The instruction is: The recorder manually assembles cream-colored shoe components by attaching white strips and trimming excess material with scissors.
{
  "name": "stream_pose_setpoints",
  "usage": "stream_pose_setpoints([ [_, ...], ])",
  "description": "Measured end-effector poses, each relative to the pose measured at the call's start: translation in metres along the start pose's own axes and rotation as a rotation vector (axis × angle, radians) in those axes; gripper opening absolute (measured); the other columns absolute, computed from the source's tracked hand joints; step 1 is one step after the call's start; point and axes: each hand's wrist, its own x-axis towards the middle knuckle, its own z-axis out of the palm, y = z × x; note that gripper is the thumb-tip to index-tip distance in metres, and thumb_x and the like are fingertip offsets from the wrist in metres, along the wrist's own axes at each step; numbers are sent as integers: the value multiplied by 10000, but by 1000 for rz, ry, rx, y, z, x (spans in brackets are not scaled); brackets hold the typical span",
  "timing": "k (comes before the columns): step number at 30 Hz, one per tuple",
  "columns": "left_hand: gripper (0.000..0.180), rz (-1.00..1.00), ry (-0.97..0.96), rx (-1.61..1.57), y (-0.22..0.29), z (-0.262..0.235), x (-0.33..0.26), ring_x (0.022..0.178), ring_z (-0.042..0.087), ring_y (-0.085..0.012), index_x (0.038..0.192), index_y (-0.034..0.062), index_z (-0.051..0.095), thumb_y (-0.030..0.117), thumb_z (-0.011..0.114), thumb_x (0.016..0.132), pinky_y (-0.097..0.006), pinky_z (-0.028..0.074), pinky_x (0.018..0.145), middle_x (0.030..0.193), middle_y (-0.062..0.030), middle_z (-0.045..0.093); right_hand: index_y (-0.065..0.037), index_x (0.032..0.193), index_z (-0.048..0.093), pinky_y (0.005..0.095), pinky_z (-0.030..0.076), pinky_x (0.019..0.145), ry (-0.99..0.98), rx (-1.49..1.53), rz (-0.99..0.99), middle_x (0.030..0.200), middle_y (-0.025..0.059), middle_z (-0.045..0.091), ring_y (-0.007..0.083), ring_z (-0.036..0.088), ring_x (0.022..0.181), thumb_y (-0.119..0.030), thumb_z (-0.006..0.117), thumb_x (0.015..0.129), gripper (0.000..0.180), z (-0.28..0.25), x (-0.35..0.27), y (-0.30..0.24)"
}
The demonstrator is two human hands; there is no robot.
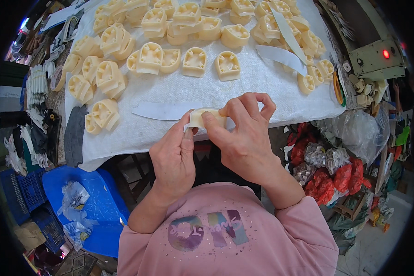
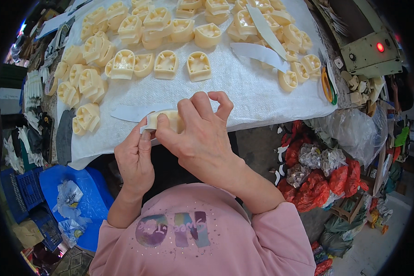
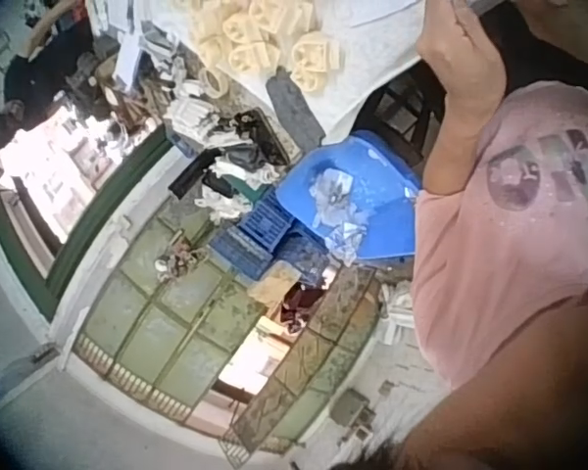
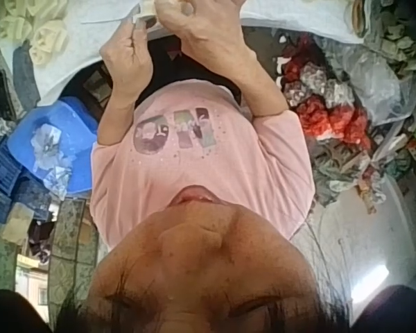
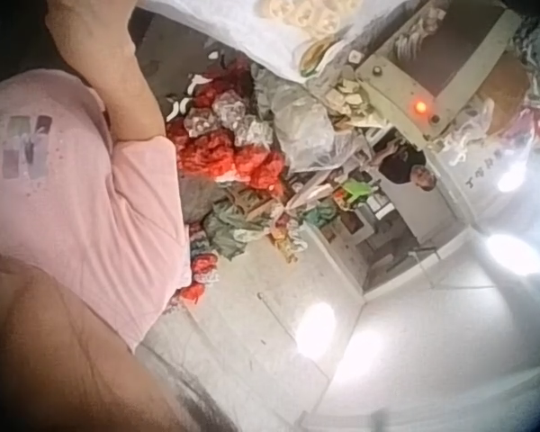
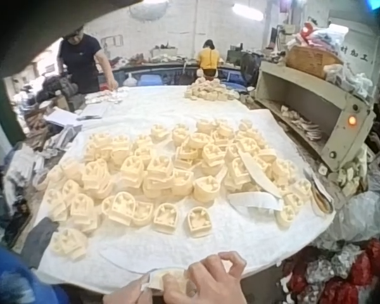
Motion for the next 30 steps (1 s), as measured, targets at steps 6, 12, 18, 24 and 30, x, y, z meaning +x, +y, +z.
stream_pose_setpoints([
  [6, 329, -83, -18, 25, 3, -2, 1, 821, 629, -167, 1152, -100, 541, 144, 413, 971, -284, 490, 770, 916, -128, 653, -173, 967, 588, 463, 251, 807, 54, 47, -37, 830, 52, 458, 250, 459, 849, -35, 644, 588, 407, 8, -2, 6],
  [12, 290, -195, 3, -149, 1, -4, 0, 791, 642, -132, 1089, -71, 585, 121, 413, 956, -279, 498, 700, 824, -154, 653, -174, 956, 590, 465, 249, 806, 17, 63, -30, 815, 46, 453, 238, 467, 824, -59, 661, 605, 376, 10, -6, 9],
  [18, 247, -52, -66, 108, 3, -5, 2, 721, 647, -182, 1089, -69, 587, 52, 463, 913, -294, 489, 636, 834, -187, 648, -161, 936, 577, 474, 244, 809, -5, 34, -25, 804, 57, 459, 238, 473, 833, -98, 667, 624, 331, 7, -9, 6],
  [24, 237, 57, -99, 190, 6, -9, -1, 685, 597, -168, 1088, -70, 593, 19, 487, 896, -291, 490, 650, 890, -164, 634, -167, 945, 582, 479, 239, 806, 17, 52, -25, 807, 57, 463, 236, 471, 851, -113, 652, 667, 292, 16, -12, 15],
  [30, 232, -100, -60, -328, -18, -13, 4, 846, 557, -150, 1091, 6, 634, 114, 585, 892, -234, 457, 648, 975, -109, 602, -165, 1003, 604, 460, 244, 800, 81, 203, -44, 815, 41, 454, 230, 457, 854, -48, 636, 632, 391, 21, -15, 24],
])
